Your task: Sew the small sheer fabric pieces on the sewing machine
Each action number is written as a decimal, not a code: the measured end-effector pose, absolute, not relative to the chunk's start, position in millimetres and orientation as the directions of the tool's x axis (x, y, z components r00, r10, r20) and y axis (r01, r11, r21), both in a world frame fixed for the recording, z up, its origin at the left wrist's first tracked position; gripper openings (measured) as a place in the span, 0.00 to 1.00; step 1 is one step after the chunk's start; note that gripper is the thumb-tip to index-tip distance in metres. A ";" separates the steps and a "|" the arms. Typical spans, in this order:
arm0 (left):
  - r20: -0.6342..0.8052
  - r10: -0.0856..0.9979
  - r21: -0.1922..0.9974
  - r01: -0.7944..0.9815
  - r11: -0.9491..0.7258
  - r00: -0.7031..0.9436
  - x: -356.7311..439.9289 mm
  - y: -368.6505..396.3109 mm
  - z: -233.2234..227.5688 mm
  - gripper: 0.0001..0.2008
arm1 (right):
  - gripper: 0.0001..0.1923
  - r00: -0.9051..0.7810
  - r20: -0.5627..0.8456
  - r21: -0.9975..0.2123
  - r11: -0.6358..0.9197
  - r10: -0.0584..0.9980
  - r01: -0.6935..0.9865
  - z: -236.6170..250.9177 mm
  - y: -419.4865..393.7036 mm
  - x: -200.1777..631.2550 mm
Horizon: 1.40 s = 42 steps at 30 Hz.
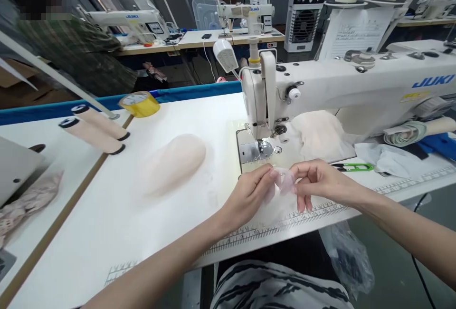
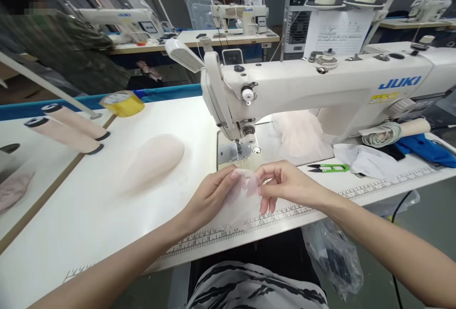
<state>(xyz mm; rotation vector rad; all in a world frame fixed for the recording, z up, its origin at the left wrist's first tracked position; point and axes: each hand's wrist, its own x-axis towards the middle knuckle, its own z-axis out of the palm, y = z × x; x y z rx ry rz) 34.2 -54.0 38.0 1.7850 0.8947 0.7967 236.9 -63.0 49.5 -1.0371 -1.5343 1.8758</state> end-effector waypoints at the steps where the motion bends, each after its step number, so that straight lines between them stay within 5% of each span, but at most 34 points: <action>1: 0.131 0.850 0.933 0.226 -0.279 0.511 32.6 -54.1 37.7 0.19 | 0.11 -0.588 -0.243 -0.967 -0.241 0.772 0.084 49.6 -62.1 234.5; 8: 0.071 0.878 0.876 0.391 -0.282 0.474 30.1 -56.7 35.7 0.19 | 0.17 -0.398 -0.254 -0.957 -0.170 0.882 0.234 51.3 -62.1 213.2; 12: 0.232 0.907 0.805 0.454 -0.382 0.353 30.3 -69.7 38.6 0.15 | 0.28 -0.234 0.041 -0.890 0.142 0.971 0.433 45.1 -65.5 206.7; 16: 0.320 0.888 0.757 0.474 -0.450 0.331 31.5 -86.3 47.3 0.17 | 0.26 -0.239 0.241 -0.709 0.339 0.941 0.618 40.5 -70.6 205.3; 20: 0.204 0.900 0.813 0.445 -0.375 0.385 27.4 -86.6 57.1 0.14 | 0.28 -0.299 -0.011 -0.814 0.165 0.954 0.557 46.1 -71.8 207.0; 24: -0.009 0.844 0.920 0.334 -0.203 0.537 18.7 -69.1 54.9 0.12 | 0.26 -0.456 -0.271 -0.911 -0.074 0.848 0.405 54.3 -66.7 210.7; 30: -0.229 0.848 0.966 0.222 0.136 0.477 11.7 -48.7 46.6 0.08 | 0.15 -0.581 -0.340 -0.932 -0.181 0.740 0.315 53.3 -51.5 213.7; 38: -0.059 0.858 0.934 0.332 -0.133 0.510 13.2 -33.1 33.7 0.10 | 0.11 -0.575 -0.257 -0.886 0.048 0.777 0.461 41.6 -21.4 219.3; 42: 0.155 0.886 0.701 0.583 -0.411 0.438 12.6 -28.6 19.3 0.08 | 0.09 -0.545 -0.128 -0.804 0.235 0.828 0.546 39.0 -14.8 218.4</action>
